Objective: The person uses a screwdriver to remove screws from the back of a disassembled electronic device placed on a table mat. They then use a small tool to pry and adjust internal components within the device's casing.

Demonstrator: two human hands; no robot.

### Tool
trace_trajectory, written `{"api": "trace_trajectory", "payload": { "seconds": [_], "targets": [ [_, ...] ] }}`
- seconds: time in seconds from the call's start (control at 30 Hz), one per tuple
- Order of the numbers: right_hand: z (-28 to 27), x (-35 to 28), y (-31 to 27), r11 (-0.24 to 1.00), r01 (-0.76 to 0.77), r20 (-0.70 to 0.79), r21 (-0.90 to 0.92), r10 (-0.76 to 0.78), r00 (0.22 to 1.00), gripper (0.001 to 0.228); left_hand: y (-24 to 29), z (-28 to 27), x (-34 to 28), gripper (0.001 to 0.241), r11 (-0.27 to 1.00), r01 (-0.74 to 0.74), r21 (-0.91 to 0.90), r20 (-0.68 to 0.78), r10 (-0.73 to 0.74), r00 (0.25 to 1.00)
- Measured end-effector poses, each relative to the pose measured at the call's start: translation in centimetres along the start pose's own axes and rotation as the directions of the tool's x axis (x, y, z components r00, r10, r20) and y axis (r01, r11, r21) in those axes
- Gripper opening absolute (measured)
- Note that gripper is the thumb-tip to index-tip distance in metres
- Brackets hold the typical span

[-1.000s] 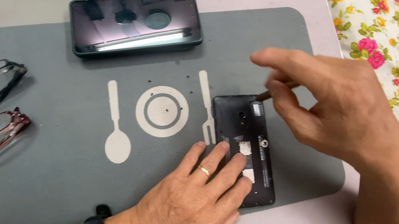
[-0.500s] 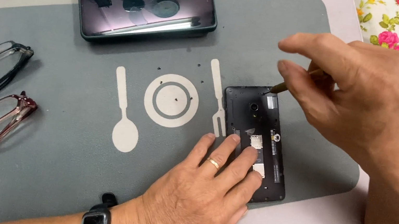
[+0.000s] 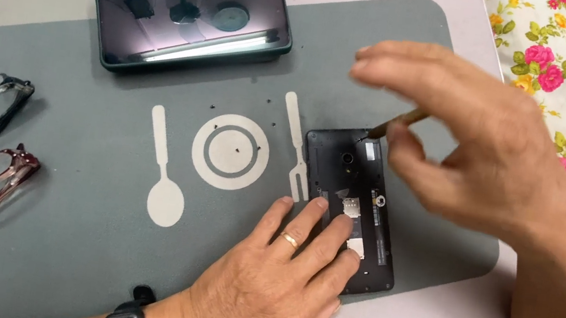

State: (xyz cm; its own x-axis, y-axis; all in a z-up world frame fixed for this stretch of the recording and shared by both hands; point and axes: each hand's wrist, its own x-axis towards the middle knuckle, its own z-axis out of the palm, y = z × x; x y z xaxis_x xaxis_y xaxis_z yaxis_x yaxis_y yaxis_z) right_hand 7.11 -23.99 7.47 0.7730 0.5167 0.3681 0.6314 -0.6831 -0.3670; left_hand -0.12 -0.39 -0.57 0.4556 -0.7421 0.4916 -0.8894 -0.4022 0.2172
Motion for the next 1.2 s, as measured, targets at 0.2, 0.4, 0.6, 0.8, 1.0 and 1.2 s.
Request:
{"api": "trace_trajectory", "payload": {
  "seconds": [0.2, 0.4, 0.6, 0.8, 1.0, 1.2],
  "targets": [
    [0.9, -1.4, 0.9, 0.979, 0.04, 0.001, -0.199, -0.041, 0.999, 0.028, 0.0, 0.2, -0.1, 0.038, 1.0, 0.003, -0.011, 0.005, -0.003, 1.0],
    [0.0, -0.6, 0.3, 0.981, 0.044, 0.047, -0.19, -0.036, 0.998, 0.046, -0.1, -0.5, 0.0, 0.047, 1.0, 0.007, -0.008, 0.037, -0.007, 0.999],
    [1.2, -2.1, 1.8, 0.906, -0.031, -0.072, -0.422, 0.001, 0.997, 0.014, -0.1, -1.2, 0.0, 0.055, 0.996, 0.01, -0.093, 0.029, -0.007, 1.0],
    [0.7, -0.9, -0.4, 0.933, -0.049, -0.01, -0.357, 0.049, 0.999, 0.039, -0.1, -0.9, -0.4, 0.076, 0.985, 0.03, -0.167, 0.065, -0.02, 0.998],
    [1.5, -2.3, 1.1, 0.895, -0.084, -0.07, -0.438, 0.06, 0.996, 0.02, 0.0, -0.5, -0.5, 0.075, 0.982, 0.037, -0.188, 0.0, -0.038, 0.999],
    [1.0, -1.3, 0.0, 0.929, -0.117, -0.018, -0.352, 0.118, 0.993, 0.029, 0.4, -0.2, -0.7, 0.074, 0.987, 0.058, -0.147, -0.01, -0.06, 0.998]
  ]
}}
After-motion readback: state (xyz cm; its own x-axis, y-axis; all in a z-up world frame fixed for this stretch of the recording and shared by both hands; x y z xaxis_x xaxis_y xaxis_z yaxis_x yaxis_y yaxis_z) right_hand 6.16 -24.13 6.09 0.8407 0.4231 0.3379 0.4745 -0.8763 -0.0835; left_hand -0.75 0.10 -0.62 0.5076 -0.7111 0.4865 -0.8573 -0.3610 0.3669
